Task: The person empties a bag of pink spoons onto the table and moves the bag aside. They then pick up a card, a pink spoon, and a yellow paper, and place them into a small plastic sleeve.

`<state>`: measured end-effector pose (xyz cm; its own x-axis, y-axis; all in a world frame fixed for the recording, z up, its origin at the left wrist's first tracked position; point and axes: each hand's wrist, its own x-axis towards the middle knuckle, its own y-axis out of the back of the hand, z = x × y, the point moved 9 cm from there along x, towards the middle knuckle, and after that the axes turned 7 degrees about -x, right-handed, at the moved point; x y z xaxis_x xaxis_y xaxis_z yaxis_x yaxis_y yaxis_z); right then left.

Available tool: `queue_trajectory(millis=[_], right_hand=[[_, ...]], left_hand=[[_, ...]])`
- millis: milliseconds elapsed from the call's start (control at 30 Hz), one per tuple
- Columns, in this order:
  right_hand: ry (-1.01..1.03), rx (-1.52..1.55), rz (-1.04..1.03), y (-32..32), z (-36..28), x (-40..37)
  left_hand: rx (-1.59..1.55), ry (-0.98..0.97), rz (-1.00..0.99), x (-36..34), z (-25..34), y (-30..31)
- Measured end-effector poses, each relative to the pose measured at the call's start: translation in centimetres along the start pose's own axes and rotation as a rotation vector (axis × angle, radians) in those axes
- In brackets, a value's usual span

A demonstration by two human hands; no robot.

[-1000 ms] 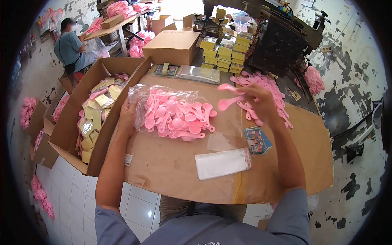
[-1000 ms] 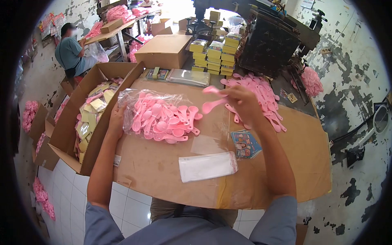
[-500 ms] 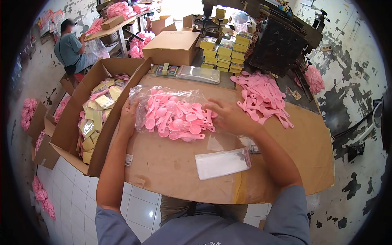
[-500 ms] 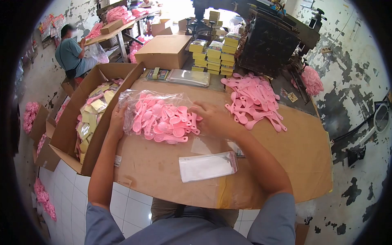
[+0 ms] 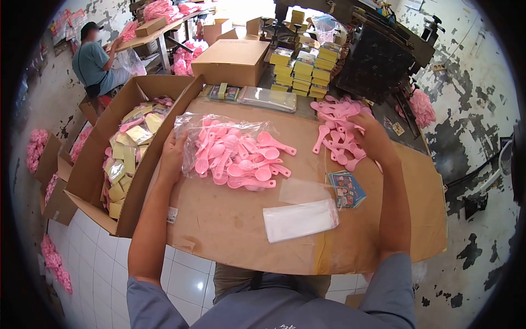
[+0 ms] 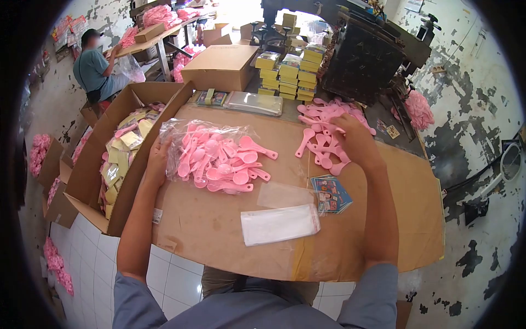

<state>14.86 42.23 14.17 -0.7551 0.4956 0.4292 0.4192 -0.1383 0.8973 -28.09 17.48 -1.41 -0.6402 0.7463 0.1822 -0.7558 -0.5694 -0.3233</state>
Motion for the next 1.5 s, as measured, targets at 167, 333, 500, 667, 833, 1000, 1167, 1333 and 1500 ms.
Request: queue_trajectory(millis=[167, 333, 500, 667, 833, 1000, 1167, 1333, 1500], right_hand=[[-0.043, -0.165, 0.201, 1.0, 4.2, 0.3], [-0.026, -0.74, 0.201, -1.1, 4.4, 0.2], [0.224, 0.022, -0.095, -7.6, -5.4, 1.9], [0.279, 0.183, -0.102, -12.9, -13.5, 1.9], [0.199, 0.324, -0.093, -12.7, -12.0, 2.8], [0.051, 0.474, -0.179, -7.9, -7.4, 2.1], [-0.041, -0.073, 0.171, -2.3, 0.8, 1.5], [0.161, 0.127, 0.126, -3.5, -7.4, 1.3], [0.445, 0.165, -0.068, -10.0, -17.2, -0.1]], left_hand=[[0.008, 0.033, 0.002, -0.3, 0.1, -0.2], [0.021, 0.006, 0.008, -0.4, 0.7, -0.5], [-0.007, 0.015, -0.006, -0.4, 0.4, -0.5], [0.002, 0.009, 0.001, -0.4, 0.5, -0.5], [-0.002, 0.002, -0.012, -0.2, 0.5, -0.2], [-0.001, 0.024, -0.01, -0.4, 0.4, -0.6], [-0.004, 0.018, -0.01, -0.6, 0.6, -0.8], [-0.03, 0.023, 0.002, -0.3, 0.1, -0.3], [-0.022, 0.014, 0.011, -0.5, 0.5, -0.5]])
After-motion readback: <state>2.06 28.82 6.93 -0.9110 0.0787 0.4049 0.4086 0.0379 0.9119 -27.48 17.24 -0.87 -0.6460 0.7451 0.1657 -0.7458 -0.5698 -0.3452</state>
